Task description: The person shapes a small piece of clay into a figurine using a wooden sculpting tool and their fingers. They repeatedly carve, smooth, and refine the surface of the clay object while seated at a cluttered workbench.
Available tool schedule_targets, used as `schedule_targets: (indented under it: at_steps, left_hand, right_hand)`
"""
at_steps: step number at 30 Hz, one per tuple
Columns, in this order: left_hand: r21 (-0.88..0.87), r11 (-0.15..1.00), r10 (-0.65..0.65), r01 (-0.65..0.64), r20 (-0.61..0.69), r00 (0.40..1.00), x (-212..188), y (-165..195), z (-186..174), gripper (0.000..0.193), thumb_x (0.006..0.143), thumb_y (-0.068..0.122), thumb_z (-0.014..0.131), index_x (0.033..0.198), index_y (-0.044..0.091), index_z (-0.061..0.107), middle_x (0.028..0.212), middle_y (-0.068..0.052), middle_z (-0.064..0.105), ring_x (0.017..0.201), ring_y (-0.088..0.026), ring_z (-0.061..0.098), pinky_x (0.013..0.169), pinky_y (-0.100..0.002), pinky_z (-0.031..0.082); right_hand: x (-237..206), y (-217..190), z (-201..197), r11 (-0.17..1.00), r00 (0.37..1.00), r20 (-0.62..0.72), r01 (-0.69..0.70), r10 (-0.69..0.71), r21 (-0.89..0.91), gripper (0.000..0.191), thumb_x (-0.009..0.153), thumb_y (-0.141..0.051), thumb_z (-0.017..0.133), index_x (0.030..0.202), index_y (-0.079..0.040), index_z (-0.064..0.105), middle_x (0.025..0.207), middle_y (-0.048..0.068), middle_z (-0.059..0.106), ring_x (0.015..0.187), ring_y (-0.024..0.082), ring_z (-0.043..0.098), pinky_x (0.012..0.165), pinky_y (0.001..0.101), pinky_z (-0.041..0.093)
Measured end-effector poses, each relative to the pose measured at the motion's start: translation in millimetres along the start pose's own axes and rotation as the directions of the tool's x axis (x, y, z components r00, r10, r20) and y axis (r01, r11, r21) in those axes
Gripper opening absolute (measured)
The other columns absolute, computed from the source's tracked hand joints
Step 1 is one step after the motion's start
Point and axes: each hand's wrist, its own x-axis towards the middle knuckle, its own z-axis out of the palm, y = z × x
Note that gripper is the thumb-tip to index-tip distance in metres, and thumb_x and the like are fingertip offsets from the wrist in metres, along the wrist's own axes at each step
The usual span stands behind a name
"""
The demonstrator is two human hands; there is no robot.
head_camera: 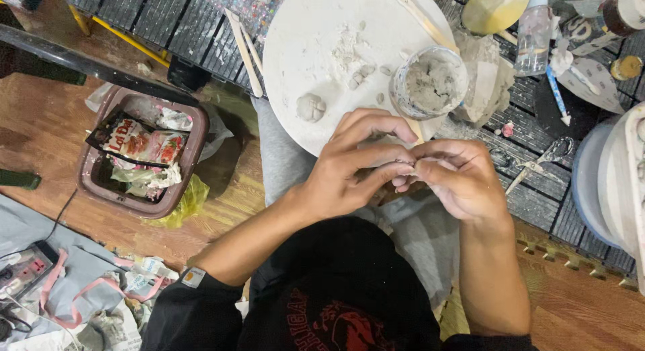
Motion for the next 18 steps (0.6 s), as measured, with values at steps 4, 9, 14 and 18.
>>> schedule_targets:
  at_steps: [4,9,14,18]
  left_hand:
    - [-0.083,0.995,-0.06,0.064,0.044,0.997,-5,1,0,0.017,0.091,0.01,0.08,0.108,0.008,0.077,0.121,-0.006,0.074,0.115,-0.024,0.069,0.102,-0.038,0.049]
    - [-0.147,0.972,-0.184,0.184,0.013,0.983,-5,2,-3,0.016,0.097,0.005,0.075,0.113,0.007,0.076,0.119,-0.006,0.077,0.112,-0.021,0.072,0.105,-0.037,0.053]
    - [-0.234,0.921,-0.34,0.311,-0.096,0.936,4,7,-13,0.02,0.101,0.0,0.072,0.12,0.004,0.075,0.117,-0.01,0.078,0.108,-0.018,0.077,0.095,-0.03,0.063]
    - [-0.239,0.903,-0.391,0.356,-0.12,0.912,5,10,-17,0.025,0.101,-0.005,0.071,0.125,-0.003,0.072,0.114,-0.016,0.076,0.105,-0.017,0.073,0.093,-0.027,0.058]
  right_hand:
    - [-2,-5,7,0.999,1.0,-0.002,0.007,-0.007,-0.046,0.021,0.094,0.008,0.068,0.113,0.018,0.066,0.102,0.029,0.073,0.088,0.035,0.076,0.083,0.0459,0.065]
    - [-2,-17,20,0.988,0.997,-0.053,0.04,-0.048,-0.151,0.019,0.093,0.008,0.072,0.11,0.015,0.068,0.103,0.026,0.074,0.089,0.031,0.076,0.084,0.0425,0.065]
    - [-5,-25,35,0.671,0.906,-0.079,0.247,-0.417,-0.699,0.024,0.091,0.003,0.081,0.112,0.007,0.071,0.115,0.018,0.073,0.103,0.024,0.071,0.092,0.0355,0.059]
    - [-7,-16,44,0.187,0.792,0.086,0.245,-0.604,-0.951,0.025,0.088,0.0,0.085,0.109,0.001,0.072,0.113,0.014,0.075,0.105,0.025,0.074,0.093,0.0353,0.06]
